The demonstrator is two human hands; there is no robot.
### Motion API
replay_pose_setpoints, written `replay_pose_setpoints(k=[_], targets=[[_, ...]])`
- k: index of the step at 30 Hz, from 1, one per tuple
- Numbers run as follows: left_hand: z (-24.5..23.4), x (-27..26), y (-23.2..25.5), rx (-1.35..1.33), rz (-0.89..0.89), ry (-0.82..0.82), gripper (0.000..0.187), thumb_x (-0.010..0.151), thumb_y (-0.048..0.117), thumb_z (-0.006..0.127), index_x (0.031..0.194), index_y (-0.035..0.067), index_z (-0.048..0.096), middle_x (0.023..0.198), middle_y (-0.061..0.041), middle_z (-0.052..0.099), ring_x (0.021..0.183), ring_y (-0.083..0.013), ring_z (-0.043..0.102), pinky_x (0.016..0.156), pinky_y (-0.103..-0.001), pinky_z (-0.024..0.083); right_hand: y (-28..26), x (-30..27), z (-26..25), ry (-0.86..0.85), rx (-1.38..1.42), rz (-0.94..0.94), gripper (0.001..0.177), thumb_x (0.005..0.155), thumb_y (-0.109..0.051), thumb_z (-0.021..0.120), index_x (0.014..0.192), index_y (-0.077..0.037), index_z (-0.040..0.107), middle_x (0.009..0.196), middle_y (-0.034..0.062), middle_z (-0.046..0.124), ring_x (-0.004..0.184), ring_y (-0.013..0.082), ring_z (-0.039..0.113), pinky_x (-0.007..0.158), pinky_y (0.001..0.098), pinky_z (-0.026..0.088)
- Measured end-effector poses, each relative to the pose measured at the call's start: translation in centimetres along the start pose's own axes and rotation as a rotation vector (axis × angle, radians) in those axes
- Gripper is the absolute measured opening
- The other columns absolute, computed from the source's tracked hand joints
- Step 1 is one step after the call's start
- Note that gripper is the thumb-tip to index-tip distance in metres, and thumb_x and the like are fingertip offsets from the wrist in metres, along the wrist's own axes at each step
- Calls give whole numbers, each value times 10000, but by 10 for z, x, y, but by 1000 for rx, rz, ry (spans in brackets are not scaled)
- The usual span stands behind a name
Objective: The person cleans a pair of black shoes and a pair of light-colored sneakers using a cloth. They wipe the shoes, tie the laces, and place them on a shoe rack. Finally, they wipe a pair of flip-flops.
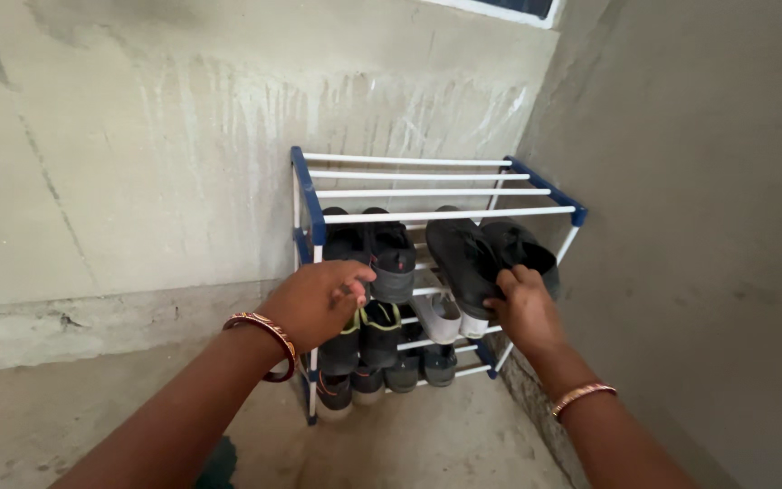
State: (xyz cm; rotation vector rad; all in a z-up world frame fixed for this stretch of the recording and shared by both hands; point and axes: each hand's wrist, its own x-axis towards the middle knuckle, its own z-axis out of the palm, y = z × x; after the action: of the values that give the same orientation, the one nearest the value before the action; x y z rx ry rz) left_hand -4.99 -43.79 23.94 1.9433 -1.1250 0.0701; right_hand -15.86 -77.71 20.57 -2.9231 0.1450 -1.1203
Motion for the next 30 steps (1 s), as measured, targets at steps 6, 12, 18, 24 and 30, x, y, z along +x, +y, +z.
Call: replay_pose_setpoints(k=[6, 12, 18, 24, 30], targets=[[14, 6, -11, -102, -68, -20, 349, 894, 166, 612, 1235, 128, 677, 997, -59, 765, 835, -210, 760, 771, -332, 607, 14, 24, 59, 43, 66, -13, 308, 705, -92, 824, 953, -18, 657, 974, 173, 614, 977, 406, 577, 836, 492, 492], [17, 11, -18, -82, -142, -32, 347, 908, 177, 618, 1247, 137, 683, 1024, -59, 776, 889, -186, 770, 804, -319, 606, 22, 37, 98, 78, 72, -1, 307, 714, -100, 829, 957, -23, 658, 986, 180, 611, 989, 420, 581, 809, 513, 497], [7, 14, -20, -85, -215, -95, 367, 908, 169, 615, 1270, 133, 663, 1094, -56, 781, 950, -173, 766, 847, -312, 601, 28, 37, 118, 59, 73, 58, 342, 693, -130, 843, 975, -38, 673, 1035, 177, 620, 1015, 415, 587, 867, 499, 505], [10, 10, -28, -147, -183, -92, 368, 910, 135, 602, 1274, 113, 655, 1101, -72, 769, 944, -163, 768, 836, -306, 612, 27, 36, 120, 32, 81, 110, 428, 710, -99, 830, 1115, -59, 696, 1171, 182, 643, 1090, 423, 589, 916, 488, 504], [8, 8, -32, -292, -12, -69, 335, 919, 117, 615, 1249, 68, 650, 1054, -99, 754, 936, -178, 764, 835, -309, 617, 27, 31, 113, -100, -43, 148, 791, 716, -92, 820, 1448, -115, 521, 1405, 252, 516, 1320, 453, 470, 1051, 471, 424]])
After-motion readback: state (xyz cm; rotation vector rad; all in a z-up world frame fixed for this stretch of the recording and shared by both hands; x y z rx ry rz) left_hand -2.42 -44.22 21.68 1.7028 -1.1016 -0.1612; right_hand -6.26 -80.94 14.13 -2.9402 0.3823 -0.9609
